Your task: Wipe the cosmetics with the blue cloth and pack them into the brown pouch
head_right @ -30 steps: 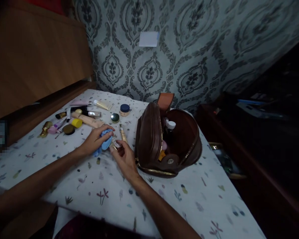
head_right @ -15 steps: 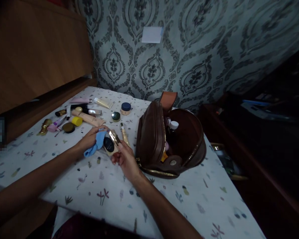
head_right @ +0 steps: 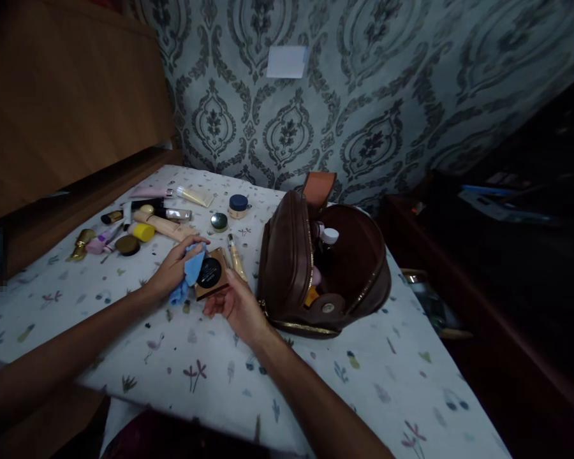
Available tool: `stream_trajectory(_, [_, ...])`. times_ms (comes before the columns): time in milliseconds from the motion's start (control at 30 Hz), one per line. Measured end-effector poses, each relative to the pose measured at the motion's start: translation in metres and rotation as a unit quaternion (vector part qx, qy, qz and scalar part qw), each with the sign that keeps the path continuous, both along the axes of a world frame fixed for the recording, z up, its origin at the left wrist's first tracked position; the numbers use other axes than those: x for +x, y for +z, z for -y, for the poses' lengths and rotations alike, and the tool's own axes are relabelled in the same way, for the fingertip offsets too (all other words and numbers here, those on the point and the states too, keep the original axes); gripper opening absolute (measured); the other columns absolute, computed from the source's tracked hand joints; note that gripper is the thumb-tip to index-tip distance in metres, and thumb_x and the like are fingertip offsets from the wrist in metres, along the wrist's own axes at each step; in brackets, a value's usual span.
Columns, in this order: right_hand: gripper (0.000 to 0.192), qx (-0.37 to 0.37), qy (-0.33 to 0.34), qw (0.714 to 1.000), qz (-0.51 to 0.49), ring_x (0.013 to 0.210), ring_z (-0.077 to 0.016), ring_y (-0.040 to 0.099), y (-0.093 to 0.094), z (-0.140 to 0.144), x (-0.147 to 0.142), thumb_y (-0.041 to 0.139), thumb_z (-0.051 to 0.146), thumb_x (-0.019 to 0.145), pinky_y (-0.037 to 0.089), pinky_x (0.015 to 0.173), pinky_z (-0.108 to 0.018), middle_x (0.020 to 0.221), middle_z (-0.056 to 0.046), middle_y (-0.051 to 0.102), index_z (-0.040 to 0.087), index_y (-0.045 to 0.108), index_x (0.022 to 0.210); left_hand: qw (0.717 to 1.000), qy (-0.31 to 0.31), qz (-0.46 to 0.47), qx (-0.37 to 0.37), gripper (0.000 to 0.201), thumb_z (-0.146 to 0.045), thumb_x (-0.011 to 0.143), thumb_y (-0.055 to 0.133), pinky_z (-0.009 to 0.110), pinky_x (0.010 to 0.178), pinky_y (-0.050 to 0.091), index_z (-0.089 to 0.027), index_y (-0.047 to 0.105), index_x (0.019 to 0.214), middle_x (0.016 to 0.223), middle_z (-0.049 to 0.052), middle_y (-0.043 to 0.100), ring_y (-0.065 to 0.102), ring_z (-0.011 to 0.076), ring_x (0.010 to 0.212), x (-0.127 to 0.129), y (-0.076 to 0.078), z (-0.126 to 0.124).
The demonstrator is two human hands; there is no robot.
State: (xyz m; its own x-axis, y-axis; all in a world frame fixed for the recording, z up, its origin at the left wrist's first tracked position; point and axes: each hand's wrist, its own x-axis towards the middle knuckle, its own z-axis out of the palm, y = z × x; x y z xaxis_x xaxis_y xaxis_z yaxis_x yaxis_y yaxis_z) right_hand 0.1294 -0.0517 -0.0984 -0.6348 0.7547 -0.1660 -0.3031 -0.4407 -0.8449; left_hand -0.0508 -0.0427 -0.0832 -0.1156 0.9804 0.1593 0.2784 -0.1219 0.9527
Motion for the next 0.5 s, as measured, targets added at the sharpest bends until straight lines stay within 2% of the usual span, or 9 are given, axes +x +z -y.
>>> stream_trajectory(133, [0.047,0.011,-0.006,1.0,-0.007,0.05,-0.0132,0.055,0.0001,-0.0001,-0.0009,0.059,0.069,0.08,0.044,0.054,-0.026,0.068,0.0,0.066,0.023,0.06,0.09,0.998,-0.036,-0.044,0.034,0.042,-0.052,0.089,0.053,0.031,0.082,0.048,-0.023,0.055,0.12,0.099,0.003,0.062,0.06,0.0215,0.09,-0.002,-0.0019,0.0047])
stream_trajectory(267, [0.056,0.022,0.002,1.0,0.005,0.052,-0.015,0.058,-0.002,-0.0013,-0.0015,0.053,0.077,0.078,0.046,0.056,-0.028,0.061,-0.001,0.064,0.022,0.062,0.082,0.982,-0.099,-0.138,0.078,0.071,-0.056,0.08,0.066,0.038,0.097,0.044,-0.019,0.043,0.136,0.125,0.011,0.057,0.056,0.0294,0.113,-0.0061,-0.003,0.0093])
stream_trajectory(333, [0.062,0.022,0.009,1.0,0.011,0.053,-0.0157,0.059,-0.003,-0.0014,-0.0012,0.048,0.081,0.078,0.046,0.057,-0.029,0.059,-0.002,0.064,0.021,0.063,0.077,0.974,-0.116,-0.175,0.086,0.079,-0.057,0.077,0.069,0.039,0.101,0.042,-0.019,0.04,0.14,0.132,0.013,0.054,0.053,0.0319,0.12,-0.0073,-0.0017,0.0106])
stream_trajectory(400, [0.06,0.016,0.008,1.0,0.004,0.053,-0.0155,0.059,-0.003,-0.0008,-0.0008,0.05,0.079,0.079,0.046,0.057,-0.028,0.059,-0.002,0.065,0.02,0.063,0.079,0.971,-0.113,-0.196,0.073,0.073,-0.057,0.082,0.064,0.037,0.096,0.044,-0.02,0.04,0.141,0.127,0.011,0.057,0.056,0.0303,0.115,-0.0079,0.0005,0.0109])
stream_trajectory(500, [0.051,-0.003,-0.002,1.0,-0.016,0.052,-0.0145,0.06,-0.0024,0.0001,-0.0004,0.06,0.071,0.079,0.045,0.055,-0.026,0.063,-0.001,0.068,0.021,0.062,0.089,0.973,-0.082,-0.209,0.051,0.054,-0.052,0.093,0.05,0.032,0.083,0.048,-0.02,0.045,0.136,0.105,0.006,0.065,0.063,0.0242,0.093,-0.0083,0.0031,0.0097])
